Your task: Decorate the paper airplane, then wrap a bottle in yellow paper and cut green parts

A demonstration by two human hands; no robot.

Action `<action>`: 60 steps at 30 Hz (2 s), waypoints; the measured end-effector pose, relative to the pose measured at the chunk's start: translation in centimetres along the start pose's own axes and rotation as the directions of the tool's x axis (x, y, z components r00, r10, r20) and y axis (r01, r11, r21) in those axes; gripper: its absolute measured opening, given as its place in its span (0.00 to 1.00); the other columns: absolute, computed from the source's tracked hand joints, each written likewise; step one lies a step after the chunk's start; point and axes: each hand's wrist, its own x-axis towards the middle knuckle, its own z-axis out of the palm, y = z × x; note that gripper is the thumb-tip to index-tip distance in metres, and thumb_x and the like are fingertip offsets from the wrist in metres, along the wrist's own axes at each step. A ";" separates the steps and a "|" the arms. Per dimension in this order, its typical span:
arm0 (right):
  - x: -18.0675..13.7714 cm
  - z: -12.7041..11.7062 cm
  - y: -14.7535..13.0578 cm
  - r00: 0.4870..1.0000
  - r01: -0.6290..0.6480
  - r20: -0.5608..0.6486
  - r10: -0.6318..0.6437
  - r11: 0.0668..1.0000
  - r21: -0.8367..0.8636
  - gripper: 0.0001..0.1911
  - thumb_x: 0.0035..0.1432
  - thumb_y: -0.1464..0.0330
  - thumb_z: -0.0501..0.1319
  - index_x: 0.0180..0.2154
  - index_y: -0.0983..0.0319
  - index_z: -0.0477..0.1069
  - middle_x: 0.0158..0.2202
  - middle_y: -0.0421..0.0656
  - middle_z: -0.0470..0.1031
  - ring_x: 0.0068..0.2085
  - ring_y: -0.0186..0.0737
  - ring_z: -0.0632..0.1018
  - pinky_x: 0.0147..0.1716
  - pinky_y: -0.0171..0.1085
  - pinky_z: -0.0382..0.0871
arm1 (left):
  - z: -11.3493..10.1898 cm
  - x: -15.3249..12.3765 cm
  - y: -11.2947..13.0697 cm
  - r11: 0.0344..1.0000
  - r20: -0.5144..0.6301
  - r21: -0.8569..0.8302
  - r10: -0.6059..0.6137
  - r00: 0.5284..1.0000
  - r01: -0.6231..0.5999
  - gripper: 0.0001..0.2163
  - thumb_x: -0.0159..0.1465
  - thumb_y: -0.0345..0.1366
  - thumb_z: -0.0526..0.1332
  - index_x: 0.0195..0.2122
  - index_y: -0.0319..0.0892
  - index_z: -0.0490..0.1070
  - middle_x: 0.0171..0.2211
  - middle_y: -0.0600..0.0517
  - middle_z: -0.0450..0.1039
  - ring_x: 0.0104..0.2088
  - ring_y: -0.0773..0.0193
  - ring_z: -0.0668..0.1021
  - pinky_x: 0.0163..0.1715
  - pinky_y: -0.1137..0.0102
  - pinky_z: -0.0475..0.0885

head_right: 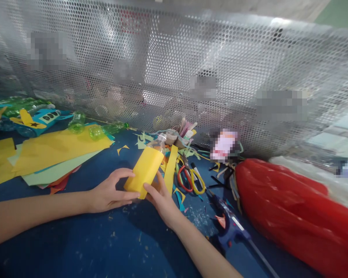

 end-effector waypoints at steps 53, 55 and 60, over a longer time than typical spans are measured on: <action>0.2 -0.2 0.2 0.999 0.012 0.035 -0.016 0.993 0.114 0.22 0.51 0.59 0.66 0.49 0.52 0.68 0.54 0.41 0.72 0.56 0.47 0.70 0.55 0.50 0.62 | 0.7 0.6 -0.6 0.961 0.018 -0.176 -0.213 0.977 0.213 0.35 0.57 0.47 0.64 0.62 0.47 0.49 0.57 0.42 0.58 0.57 0.53 0.64 0.57 0.56 0.62; 0.3 -0.2 0.1 1.000 -0.002 0.028 -0.001 0.993 0.122 0.24 0.51 0.58 0.66 0.50 0.52 0.67 0.54 0.41 0.71 0.56 0.47 0.70 0.55 0.51 0.62 | 0.5 0.7 -0.5 0.959 0.020 -0.171 -0.228 0.973 0.228 0.34 0.57 0.47 0.64 0.61 0.46 0.50 0.56 0.42 0.61 0.57 0.53 0.65 0.57 0.55 0.62; 0.4 -0.2 -0.1 0.999 -0.003 0.038 -0.003 0.990 0.141 0.25 0.53 0.56 0.64 0.52 0.50 0.65 0.54 0.40 0.71 0.55 0.46 0.71 0.55 0.51 0.63 | 0.0 0.8 -0.2 0.948 0.033 -0.202 -0.245 0.969 0.246 0.28 0.61 0.45 0.60 0.60 0.45 0.52 0.56 0.43 0.63 0.55 0.54 0.68 0.55 0.57 0.64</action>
